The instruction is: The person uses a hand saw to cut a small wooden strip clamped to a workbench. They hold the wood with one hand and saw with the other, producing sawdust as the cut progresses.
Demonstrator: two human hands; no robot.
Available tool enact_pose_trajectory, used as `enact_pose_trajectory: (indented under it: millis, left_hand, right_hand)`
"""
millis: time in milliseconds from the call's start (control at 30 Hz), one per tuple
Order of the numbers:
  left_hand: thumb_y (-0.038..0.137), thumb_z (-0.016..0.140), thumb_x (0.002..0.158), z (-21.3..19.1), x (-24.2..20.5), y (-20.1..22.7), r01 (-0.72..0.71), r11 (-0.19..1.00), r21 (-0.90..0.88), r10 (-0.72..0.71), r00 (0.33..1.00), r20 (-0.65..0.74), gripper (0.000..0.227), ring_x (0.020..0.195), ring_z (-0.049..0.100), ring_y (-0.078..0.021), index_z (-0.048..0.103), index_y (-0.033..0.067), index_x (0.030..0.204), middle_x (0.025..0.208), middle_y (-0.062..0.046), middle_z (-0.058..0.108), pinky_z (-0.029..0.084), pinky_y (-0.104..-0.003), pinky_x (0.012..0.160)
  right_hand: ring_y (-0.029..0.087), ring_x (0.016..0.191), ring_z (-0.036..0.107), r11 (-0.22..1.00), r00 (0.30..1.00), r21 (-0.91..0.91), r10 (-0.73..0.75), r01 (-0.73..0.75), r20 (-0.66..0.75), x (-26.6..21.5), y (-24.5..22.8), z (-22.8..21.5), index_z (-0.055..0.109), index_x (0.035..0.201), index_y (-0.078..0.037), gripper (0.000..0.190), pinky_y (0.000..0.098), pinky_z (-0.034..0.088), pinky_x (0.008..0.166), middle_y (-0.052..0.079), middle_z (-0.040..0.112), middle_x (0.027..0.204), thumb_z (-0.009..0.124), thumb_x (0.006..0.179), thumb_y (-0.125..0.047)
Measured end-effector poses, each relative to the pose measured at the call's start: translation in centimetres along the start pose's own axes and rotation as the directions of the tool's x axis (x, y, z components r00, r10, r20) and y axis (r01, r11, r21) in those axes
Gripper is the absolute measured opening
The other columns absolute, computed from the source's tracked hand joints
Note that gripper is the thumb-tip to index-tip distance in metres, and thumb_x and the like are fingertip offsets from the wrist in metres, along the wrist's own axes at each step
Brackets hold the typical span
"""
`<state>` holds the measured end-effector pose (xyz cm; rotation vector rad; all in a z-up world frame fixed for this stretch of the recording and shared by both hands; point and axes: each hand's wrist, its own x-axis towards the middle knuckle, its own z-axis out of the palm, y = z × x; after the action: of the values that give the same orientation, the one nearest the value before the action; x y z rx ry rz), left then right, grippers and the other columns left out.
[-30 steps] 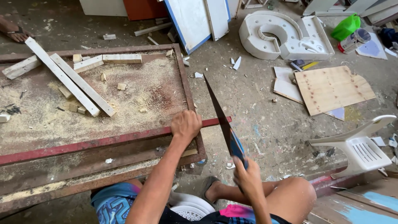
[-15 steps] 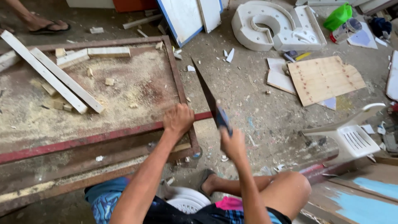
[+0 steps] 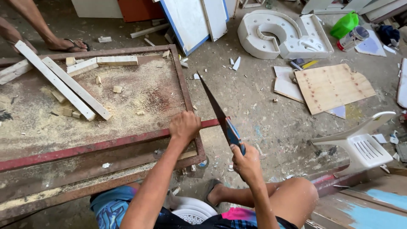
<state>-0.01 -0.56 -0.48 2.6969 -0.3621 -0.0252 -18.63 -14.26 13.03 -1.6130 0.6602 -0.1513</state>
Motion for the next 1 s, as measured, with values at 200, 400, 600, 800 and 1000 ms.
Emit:
enact_pose_trajectory:
  millis: [200,400,600,800,1000]
  left_hand:
    - [0.025,0.042,0.083,-2.5,-0.3,0.5,-0.015,0.999,0.046,0.016,0.999,-0.029,0.023,0.055,0.052,-0.022,0.053,0.0146,0.066,0.06,-0.004,0.053,0.041,-0.037,0.045]
    - [0.021,0.038,0.092,-3.5,-0.4,0.4,-0.04,0.999,0.01,0.039,0.998,0.056,0.03,0.046,0.032,-0.0095,0.035,0.0206,0.063,0.056,0.004,0.036,0.03,-0.026,0.038]
    - [0.024,0.048,0.094,-3.4,-0.1,0.0,-0.112,0.993,-0.034,0.11,0.993,-0.054,0.032,0.043,0.031,-0.0083,0.042,0.0169,0.063,0.054,0.003,0.037,0.027,-0.027,0.032]
    - [0.026,0.047,0.094,-4.5,0.1,0.4,-0.093,0.995,0.029,0.095,0.992,-0.078,0.033,0.045,0.029,-0.009,0.039,0.0179,0.063,0.056,0.003,0.034,0.024,-0.028,0.036]
    - [0.024,0.044,0.09,-2.8,-0.6,0.1,-0.093,0.995,-0.031,0.089,0.989,-0.117,0.031,0.041,0.03,-0.0087,0.039,0.0173,0.06,0.054,0.002,0.038,0.023,-0.026,0.032]
  right_hand:
    - [0.017,0.034,0.042,0.996,0.996,-0.04,0.082,-0.083,-0.027,-3.4,4.1,-2.0,0.049,0.067,-0.003,0.035,0.0318,0.035,0.031,0.008,0.042,0.046,0.063,0.097,-0.016]
    - [0.02,0.047,0.047,0.941,0.942,-0.084,0.318,-0.327,-0.104,-9.6,7.5,-8.1,0.055,0.082,-0.007,0.023,0.0321,0.032,0.044,0.01,0.049,0.058,0.068,0.095,-0.021]
    - [0.016,0.078,0.065,0.765,0.969,-0.598,0.227,-0.24,-0.099,-0.7,4.6,-1.9,0.07,0.091,-0.019,0.025,0.0301,0.047,0.074,0.004,0.071,0.079,0.059,0.093,-0.042]
    - [0.026,0.047,0.051,0.809,0.993,-0.577,0.116,-0.112,-0.03,5.4,1.1,1.1,0.048,0.064,-0.006,0.041,0.0419,0.04,0.051,0.01,0.052,0.055,0.053,0.094,-0.035]
    - [0.016,0.034,0.032,0.979,0.975,-0.021,0.202,-0.205,-0.095,1.7,5.5,-1.9,0.038,0.072,-0.009,0.03,0.0329,0.026,0.033,0.004,0.035,0.049,0.06,0.093,-0.013]
